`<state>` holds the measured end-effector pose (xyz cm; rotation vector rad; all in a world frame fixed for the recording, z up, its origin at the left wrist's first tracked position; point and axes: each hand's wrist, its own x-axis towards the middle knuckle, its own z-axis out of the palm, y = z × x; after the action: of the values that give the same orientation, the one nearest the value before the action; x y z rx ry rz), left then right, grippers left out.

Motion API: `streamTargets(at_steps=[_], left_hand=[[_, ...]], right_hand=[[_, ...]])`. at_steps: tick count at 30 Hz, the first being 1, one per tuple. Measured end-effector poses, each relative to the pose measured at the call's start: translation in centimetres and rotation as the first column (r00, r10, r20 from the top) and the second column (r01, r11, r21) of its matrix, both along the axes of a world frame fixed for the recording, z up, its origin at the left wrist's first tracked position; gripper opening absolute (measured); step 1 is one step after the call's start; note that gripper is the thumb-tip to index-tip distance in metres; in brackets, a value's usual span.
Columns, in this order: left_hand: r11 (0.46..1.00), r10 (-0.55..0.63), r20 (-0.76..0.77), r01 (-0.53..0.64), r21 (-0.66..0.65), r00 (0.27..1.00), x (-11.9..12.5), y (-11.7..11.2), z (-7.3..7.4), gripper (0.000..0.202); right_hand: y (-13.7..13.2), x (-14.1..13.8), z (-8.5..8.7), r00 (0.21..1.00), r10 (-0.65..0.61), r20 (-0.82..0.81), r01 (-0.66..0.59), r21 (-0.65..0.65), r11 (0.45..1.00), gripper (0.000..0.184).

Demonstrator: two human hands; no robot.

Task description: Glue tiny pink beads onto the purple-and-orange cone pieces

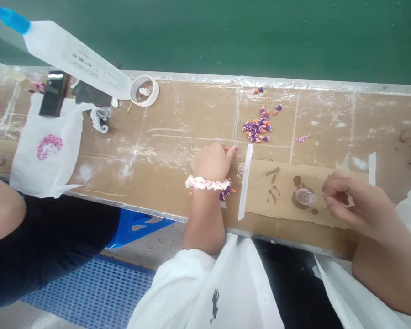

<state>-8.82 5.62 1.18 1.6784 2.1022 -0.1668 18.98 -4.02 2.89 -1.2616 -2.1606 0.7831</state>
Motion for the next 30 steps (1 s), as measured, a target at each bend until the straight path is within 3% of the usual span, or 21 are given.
streamTargets(at_steps=[6,12,17,21,25,27,30], left_hand=[[0.998,-0.052,-0.011,0.052,0.022,0.999,0.6,0.1,-0.8,0.036],[0.998,-0.047,-0.009,0.047,0.049,0.999,1.2,0.0,-0.6,0.023],[0.962,-0.165,0.215,0.109,0.249,0.963,2.0,0.0,-0.8,0.02],[0.914,-0.312,0.462,0.13,0.384,0.83,3.4,-0.8,-1.3,0.017],[0.901,-0.342,0.661,0.035,0.432,0.668,5.2,-2.2,-1.7,0.011],[0.929,-0.311,0.79,-0.005,0.369,0.528,6.0,-2.8,-1.9,0.012],[0.991,-0.123,0.964,-0.028,0.133,0.236,6.7,-3.4,-2.1,0.019]], right_hand=[[-0.4,0.1,0.2,0.97,0.08,0.229,-0.082,0.0,0.997,0.011],[-0.9,0.1,-0.6,0.924,0.077,0.375,-0.088,0.014,0.996,0.017],[-1.0,-0.1,-1.0,0.9,0.084,0.428,-0.125,0.069,0.99,0.017],[-0.9,-1.0,-0.7,0.895,0.059,0.442,-0.128,0.127,0.984,0.018],[-0.9,-1.3,-0.7,0.868,0.058,0.493,-0.155,0.159,0.975,0.018],[-1.0,-1.2,-0.8,0.866,0.046,0.498,-0.156,0.182,0.971,0.018],[-0.9,-0.8,-0.8,0.887,0.076,0.456,-0.167,0.163,0.972,0.017]])
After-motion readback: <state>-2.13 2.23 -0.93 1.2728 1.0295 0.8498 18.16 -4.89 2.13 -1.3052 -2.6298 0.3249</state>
